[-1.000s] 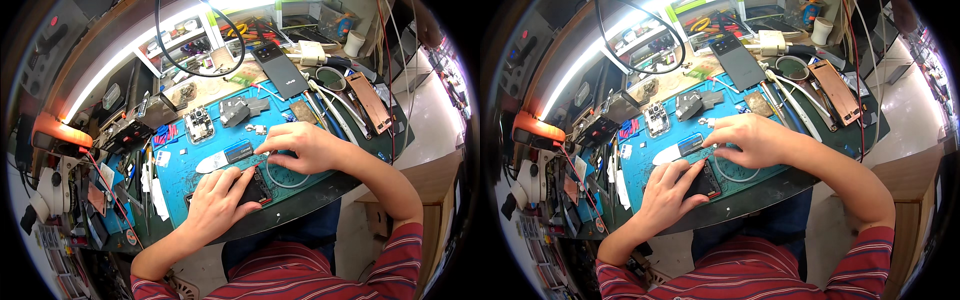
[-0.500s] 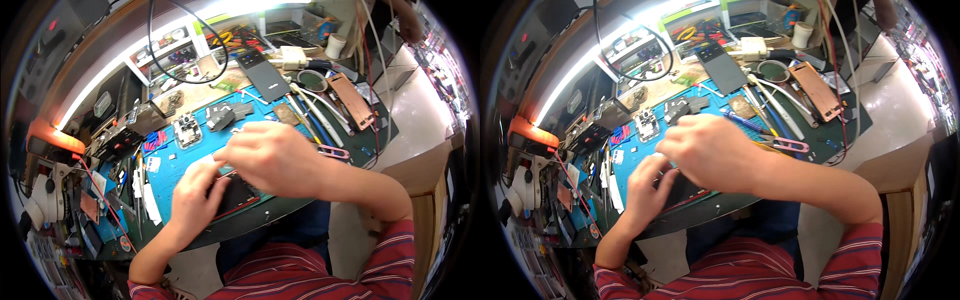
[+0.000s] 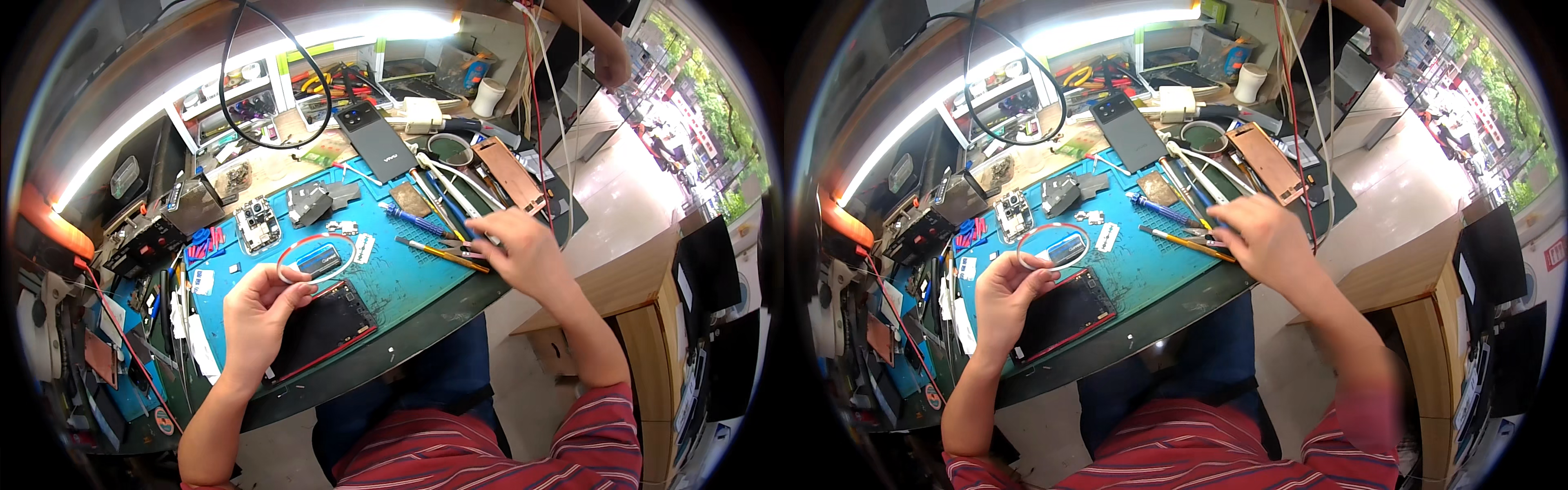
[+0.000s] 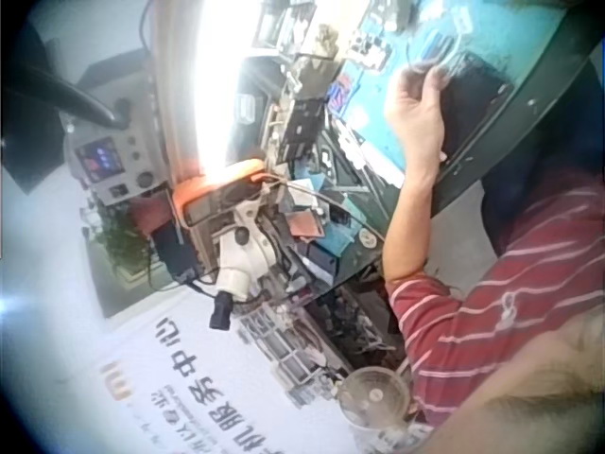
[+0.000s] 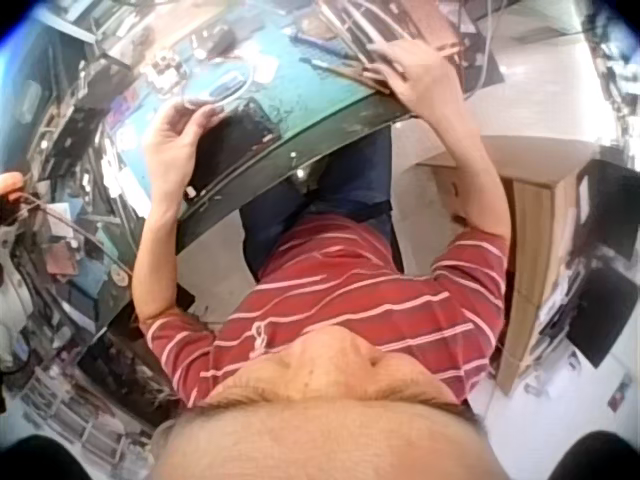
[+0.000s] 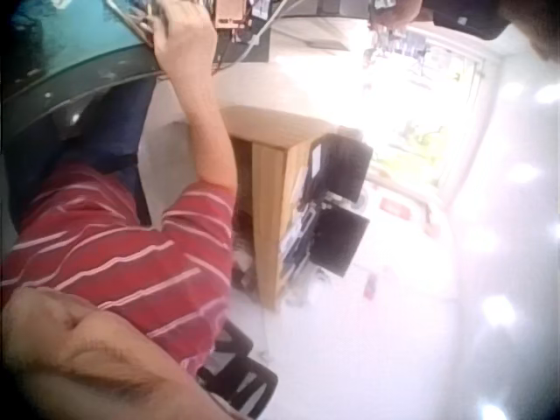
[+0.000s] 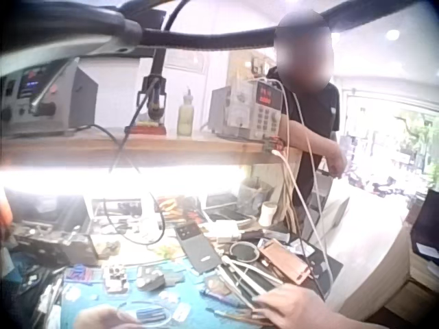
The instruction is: The person cleans the back of a smartphone with a brush, then uses a screwdriver to remove screws. They apply a red adhesive strip around the phone's edge and use a hot air gun to heat the device. The work occurs at a cluttered electronics repair bench.
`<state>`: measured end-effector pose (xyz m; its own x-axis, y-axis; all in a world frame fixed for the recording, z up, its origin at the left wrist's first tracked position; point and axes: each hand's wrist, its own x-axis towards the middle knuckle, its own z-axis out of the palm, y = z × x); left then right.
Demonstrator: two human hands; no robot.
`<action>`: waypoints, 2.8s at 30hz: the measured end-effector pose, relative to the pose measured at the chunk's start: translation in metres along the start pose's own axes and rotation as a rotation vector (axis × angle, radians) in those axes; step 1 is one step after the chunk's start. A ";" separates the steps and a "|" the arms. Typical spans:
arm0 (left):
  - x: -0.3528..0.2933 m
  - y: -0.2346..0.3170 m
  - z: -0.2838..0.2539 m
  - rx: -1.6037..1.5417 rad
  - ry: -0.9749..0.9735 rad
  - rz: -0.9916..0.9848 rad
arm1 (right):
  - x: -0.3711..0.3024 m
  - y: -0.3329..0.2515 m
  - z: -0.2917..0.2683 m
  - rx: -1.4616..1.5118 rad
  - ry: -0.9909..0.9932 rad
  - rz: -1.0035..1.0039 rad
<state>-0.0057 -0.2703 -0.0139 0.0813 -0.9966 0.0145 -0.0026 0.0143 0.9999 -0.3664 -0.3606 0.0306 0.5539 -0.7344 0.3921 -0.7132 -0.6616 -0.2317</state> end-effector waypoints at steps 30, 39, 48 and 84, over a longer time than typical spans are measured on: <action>-0.004 -0.002 -0.003 0.018 0.000 -0.025 | -0.003 -0.133 0.082 0.259 -0.038 0.165; -0.005 -0.002 -0.001 -0.007 0.016 0.003 | 0.003 -0.137 0.084 0.184 -0.060 0.154; -0.005 -0.002 -0.003 0.016 0.004 -0.011 | 0.003 -0.133 0.088 0.195 -0.051 0.144; 0.001 0.005 -0.010 -0.063 0.173 0.019 | 0.018 -0.090 0.094 0.286 -0.061 -0.145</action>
<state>0.0045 -0.2705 -0.0085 0.2520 -0.9673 0.0277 0.0564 0.0433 0.9975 -0.2516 -0.3282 -0.0248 0.6718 -0.6315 0.3871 -0.4800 -0.7693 -0.4217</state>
